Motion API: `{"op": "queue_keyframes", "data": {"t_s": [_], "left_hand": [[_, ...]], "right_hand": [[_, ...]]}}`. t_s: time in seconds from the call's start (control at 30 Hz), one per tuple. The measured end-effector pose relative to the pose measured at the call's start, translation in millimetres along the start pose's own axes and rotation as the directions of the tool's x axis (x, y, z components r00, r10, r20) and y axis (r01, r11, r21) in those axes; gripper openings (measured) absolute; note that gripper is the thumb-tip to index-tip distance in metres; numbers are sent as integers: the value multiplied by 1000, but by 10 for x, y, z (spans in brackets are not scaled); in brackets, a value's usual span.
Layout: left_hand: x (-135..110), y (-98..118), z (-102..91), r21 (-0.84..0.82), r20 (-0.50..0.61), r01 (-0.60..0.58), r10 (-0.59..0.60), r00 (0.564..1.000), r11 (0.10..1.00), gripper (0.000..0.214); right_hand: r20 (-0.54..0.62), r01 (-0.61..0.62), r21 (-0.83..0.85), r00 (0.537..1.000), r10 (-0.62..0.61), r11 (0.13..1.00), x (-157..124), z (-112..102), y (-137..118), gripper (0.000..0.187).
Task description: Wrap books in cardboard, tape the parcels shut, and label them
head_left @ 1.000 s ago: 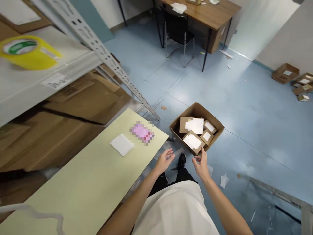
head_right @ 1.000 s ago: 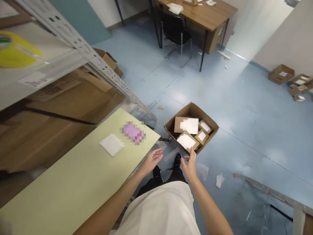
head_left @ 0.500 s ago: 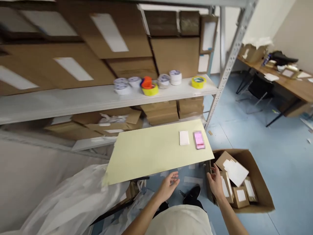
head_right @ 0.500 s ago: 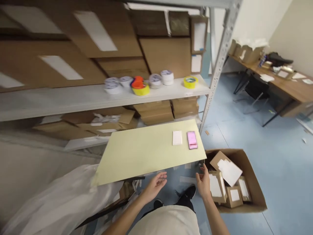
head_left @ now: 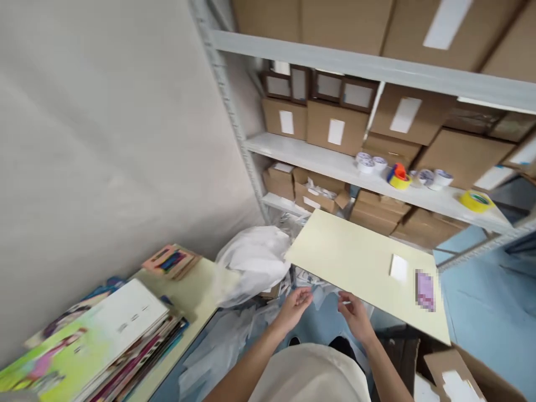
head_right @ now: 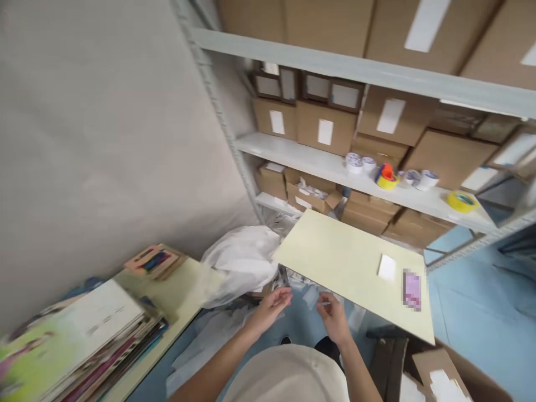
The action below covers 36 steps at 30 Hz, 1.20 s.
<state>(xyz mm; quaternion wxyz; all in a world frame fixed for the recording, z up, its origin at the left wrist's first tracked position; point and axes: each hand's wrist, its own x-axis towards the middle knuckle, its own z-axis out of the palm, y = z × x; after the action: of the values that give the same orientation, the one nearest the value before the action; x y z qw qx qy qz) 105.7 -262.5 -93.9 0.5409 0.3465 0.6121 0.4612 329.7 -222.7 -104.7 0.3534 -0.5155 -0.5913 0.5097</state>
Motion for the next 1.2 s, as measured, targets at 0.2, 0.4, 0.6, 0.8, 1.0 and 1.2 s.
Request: {"op": "queue_keyframes", "data": {"t_s": [0.2,0.4,0.6,0.8,1.0,1.2], "left_hand": [[-136,-267,-457,-147,-197,18,-48,979,989,60],[-154,-360,-663,-193,-363,88,-154,919,977,59],[-99,-53,-773,-188,-502,69,-156,851,980,43],[-249,4,-1016,-231,-700,33,-190,689,972,45],[-289,-103,-1530,-313,-783,-49,-228,579,948,49],[81,-335,-2363,-337,-834,-50,-273,480,940,53]], "right_hand": [[207,66,-54,977,-54,996,362,523,-157,46],[403,-15,-96,914,53,995,763,886,-288,49],[586,-76,-45,806,88,996,1323,1266,-497,57],[788,28,-95,613,58,995,1684,1890,-645,45],[873,134,-87,487,11,987,1773,2761,-765,36],[867,300,-157,498,-14,941,1862,3706,-797,34]]}}
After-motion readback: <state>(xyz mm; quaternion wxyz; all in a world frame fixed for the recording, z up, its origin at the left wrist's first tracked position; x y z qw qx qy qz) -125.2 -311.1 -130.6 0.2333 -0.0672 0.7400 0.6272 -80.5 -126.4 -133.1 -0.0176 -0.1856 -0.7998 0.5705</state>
